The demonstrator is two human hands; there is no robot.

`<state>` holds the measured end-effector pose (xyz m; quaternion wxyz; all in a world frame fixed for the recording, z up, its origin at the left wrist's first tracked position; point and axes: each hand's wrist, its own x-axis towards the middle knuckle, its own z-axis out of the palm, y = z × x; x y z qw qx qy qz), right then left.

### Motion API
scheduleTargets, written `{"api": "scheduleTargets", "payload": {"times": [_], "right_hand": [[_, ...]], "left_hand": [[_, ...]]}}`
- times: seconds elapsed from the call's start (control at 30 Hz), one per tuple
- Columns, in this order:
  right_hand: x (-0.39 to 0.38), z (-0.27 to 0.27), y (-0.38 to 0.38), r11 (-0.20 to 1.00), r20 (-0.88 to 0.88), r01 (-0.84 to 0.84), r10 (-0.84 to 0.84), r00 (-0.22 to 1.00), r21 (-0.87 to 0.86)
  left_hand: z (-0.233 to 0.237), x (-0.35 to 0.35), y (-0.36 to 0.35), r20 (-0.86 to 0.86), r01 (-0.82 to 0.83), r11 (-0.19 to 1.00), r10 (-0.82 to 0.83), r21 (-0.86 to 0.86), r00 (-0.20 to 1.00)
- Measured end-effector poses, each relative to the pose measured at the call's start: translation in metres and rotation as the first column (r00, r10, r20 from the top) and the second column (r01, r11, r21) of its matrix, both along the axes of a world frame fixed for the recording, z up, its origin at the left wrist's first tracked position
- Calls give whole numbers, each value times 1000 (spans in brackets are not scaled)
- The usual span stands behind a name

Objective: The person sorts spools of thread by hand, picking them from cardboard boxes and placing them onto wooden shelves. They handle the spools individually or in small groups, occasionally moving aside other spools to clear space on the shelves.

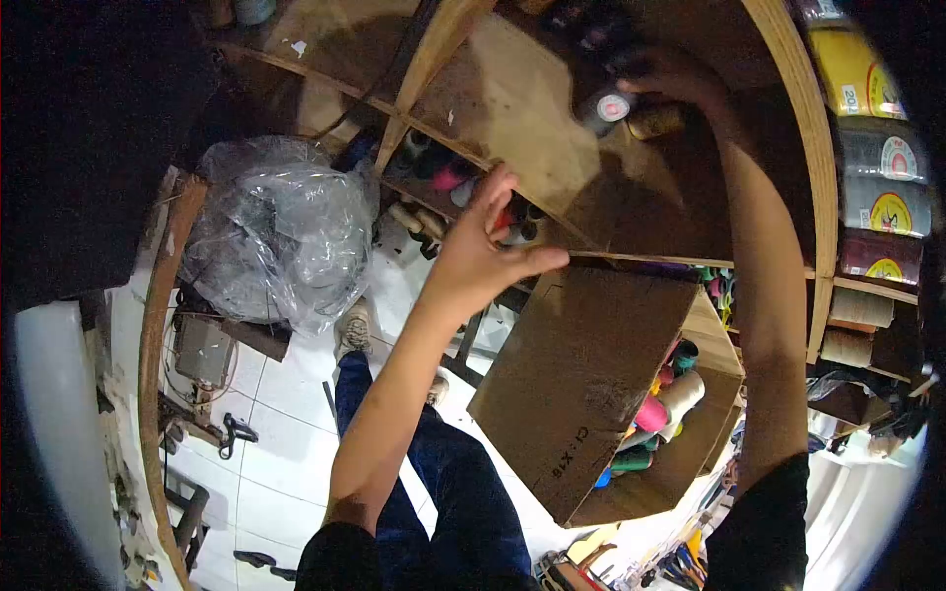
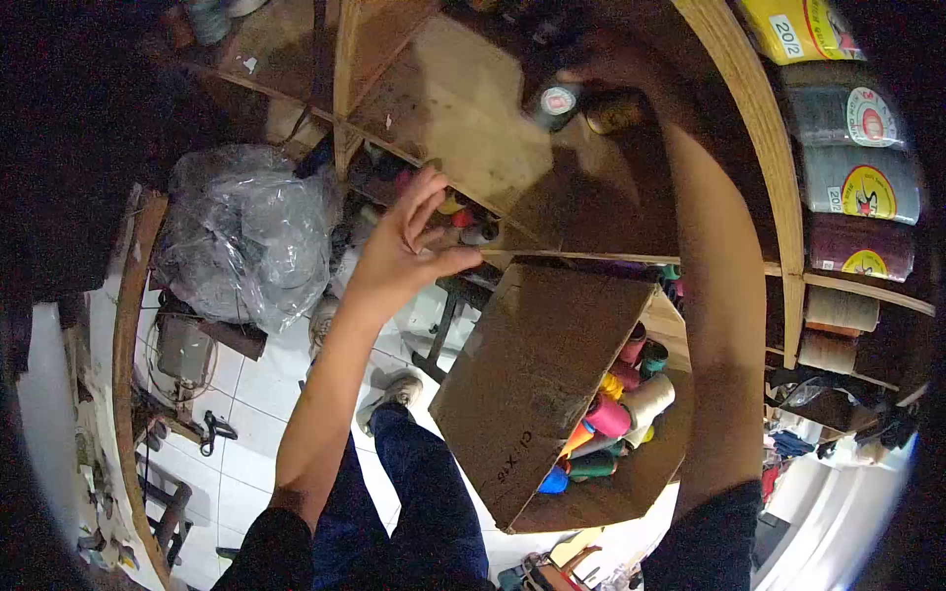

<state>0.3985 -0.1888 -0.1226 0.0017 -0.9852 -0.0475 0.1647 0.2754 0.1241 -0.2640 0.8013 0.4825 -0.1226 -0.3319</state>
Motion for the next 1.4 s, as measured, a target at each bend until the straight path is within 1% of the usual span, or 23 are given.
{"api": "scheduleTargets", "payload": {"times": [0.07,0.1,0.17,0.27,0.47,0.57,0.67,0.77,0.8,0.83,0.87,0.9,0.97,1.0,1.03,1.1,1.17,1.2,1.23,1.27,1.3,1.37,1.4], "right_hand": [[5,-15,-51,981,-103,130,-116,988,146],[1,-20,-63,976,-55,181,-176,983,117],[-7,-22,-58,956,46,285,-288,956,70],[-9,-37,-73,956,180,292,-290,940,19],[-11,-50,-75,954,317,295,-266,911,-49],[-11,-50,-71,953,346,293,-252,904,-72],[-17,-46,-62,951,367,292,-237,899,-99],[-28,-31,-32,938,342,317,-255,904,-138],[-34,-27,-20,924,302,353,-298,906,-147],[-49,-19,6,907,250,394,-351,902,-147],[-69,-7,31,915,207,389,-362,909,-106],[-95,8,59,935,185,351,-337,923,-49],[-168,38,113,986,209,134,-152,966,98],[-206,57,135,984,210,-4,-34,977,176],[-246,74,154,958,224,-132,74,972,256],[-329,102,181,907,82,45,-87,993,418],[-398,119,194,762,55,164,-253,966,627],[-432,123,199,691,-21,311,-393,919,652],[-469,121,207,591,-104,456,-531,841,666],[-510,98,206,588,-39,444,-573,819,677],[-534,112,222,461,-180,625,-697,695,629],[-585,101,242,390,-95,607,-785,612,693],[-600,105,251,371,-91,628,-811,579,684]], "left_hand": [[2,-8,0,-21,18,998,-19,-63,1000],[3,-10,0,-28,23,995,-26,-94,999],[3,-12,3,9,23,997,-22,-76,1000],[-3,-13,5,22,17,997,-15,-76,1000],[-2,-10,16,14,-3,998,3,-57,1000],[4,-11,18,14,17,1000,-17,-21,1000],[13,-21,21,57,-5,999,7,-33,998],[23,-36,29,59,10,998,-6,-58,998],[29,-45,32,32,36,996,-33,-79,999],[37,-55,36,9,63,993,-62,-97,998],[49,-66,40,-8,92,989,-93,-112,996],[62,-78,45,6,83,995,-83,-49,997],[92,-117,54,11,78,993,-79,87,997],[108,-138,58,-45,49,999,-49,8,998],[126,-158,63,-56,63,997,-60,47,997],[160,-191,73,-61,104,987,-97,121,993],[168,-222,77,-21,127,986,-125,108,992],[179,-235,77,-52,137,986,-132,99,990],[191,-246,79,-86,159,983,-151,91,985],[201,-251,78,84,163,976,-177,144,981],[210,-256,74,14,225,960,-230,167,973],[210,-260,66,65,309,945,-317,107,946],[219,-258,58,98,352,922,-370,160,924]]}}
